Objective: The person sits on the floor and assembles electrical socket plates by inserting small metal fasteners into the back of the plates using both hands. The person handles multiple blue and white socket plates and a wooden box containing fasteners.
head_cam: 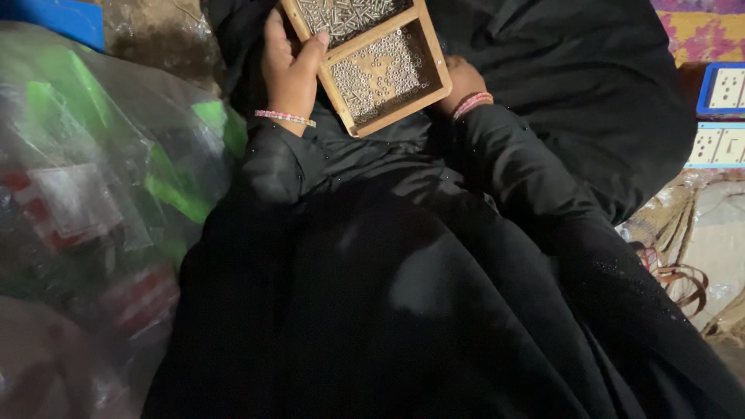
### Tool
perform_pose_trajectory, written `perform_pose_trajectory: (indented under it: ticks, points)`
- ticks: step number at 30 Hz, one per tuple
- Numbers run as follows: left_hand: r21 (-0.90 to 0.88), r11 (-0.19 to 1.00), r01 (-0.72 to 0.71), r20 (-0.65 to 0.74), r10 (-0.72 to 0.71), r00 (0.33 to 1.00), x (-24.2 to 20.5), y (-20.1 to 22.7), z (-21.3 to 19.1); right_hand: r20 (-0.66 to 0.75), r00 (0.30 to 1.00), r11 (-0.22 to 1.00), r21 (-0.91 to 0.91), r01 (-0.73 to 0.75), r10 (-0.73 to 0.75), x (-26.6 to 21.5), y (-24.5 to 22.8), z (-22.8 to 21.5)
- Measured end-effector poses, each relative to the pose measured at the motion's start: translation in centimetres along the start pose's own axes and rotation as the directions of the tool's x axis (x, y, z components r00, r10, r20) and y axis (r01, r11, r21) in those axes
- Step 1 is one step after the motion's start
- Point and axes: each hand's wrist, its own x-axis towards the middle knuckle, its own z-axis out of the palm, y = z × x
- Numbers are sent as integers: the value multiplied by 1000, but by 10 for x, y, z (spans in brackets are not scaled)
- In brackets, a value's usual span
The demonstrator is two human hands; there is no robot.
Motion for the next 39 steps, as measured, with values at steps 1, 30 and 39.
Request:
perform_pose_trajectory:
  ticks: [1, 30, 39]
  points:
    - [-3, 1000, 5, -1, -5, 1000, 1, -1, 0, 7, 1000, 999, 38, -7, 7, 0, -5, -3]
    - [10, 998, 69, -4, -69, 998, 1, 18, 10, 150, 974, 981, 67, -181, 169, -4, -10, 15]
    - [109, 992, 60, -6, -60, 998, 1, 14, 5, 143, 969, 968, -182, -174, 201, 0, 17, 42]
